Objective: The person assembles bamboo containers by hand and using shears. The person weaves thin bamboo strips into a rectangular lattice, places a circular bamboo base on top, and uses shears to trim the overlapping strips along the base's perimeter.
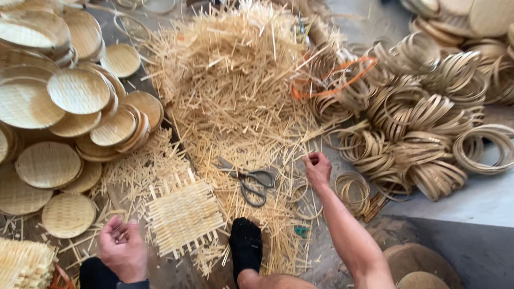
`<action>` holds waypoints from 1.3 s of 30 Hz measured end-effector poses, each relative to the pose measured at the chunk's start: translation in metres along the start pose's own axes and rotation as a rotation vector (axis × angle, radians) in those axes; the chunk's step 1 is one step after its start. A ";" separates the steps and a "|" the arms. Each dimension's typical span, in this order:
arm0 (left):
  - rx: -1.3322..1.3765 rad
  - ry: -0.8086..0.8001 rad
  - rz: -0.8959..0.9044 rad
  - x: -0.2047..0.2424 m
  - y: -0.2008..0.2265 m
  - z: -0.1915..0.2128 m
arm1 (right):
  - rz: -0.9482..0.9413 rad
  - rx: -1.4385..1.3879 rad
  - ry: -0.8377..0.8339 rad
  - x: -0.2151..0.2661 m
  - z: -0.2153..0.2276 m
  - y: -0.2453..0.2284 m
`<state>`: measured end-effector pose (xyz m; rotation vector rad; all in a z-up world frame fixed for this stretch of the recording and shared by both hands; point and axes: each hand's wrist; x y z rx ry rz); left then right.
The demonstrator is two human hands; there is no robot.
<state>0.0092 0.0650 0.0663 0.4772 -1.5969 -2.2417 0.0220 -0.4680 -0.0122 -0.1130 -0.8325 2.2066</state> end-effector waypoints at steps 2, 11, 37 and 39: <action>0.035 -0.112 -0.150 0.014 0.039 -0.030 | 0.000 -0.238 -0.169 0.025 0.022 -0.054; 0.872 -0.504 0.451 0.083 0.156 -0.111 | 1.074 -0.193 -0.429 0.177 0.078 -0.234; 0.995 -0.457 0.871 0.017 0.180 0.013 | 1.790 0.099 -0.199 0.271 0.033 -0.333; 1.034 -0.430 0.882 0.014 0.169 0.007 | 1.636 -0.081 -0.338 0.252 0.029 -0.339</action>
Point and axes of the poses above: each hand's wrist, its own x-axis away from the middle knuckle, its own z-axis out of the back of the hand, y = z × x, and after that the axes turned 12 degrees about x, right-handed
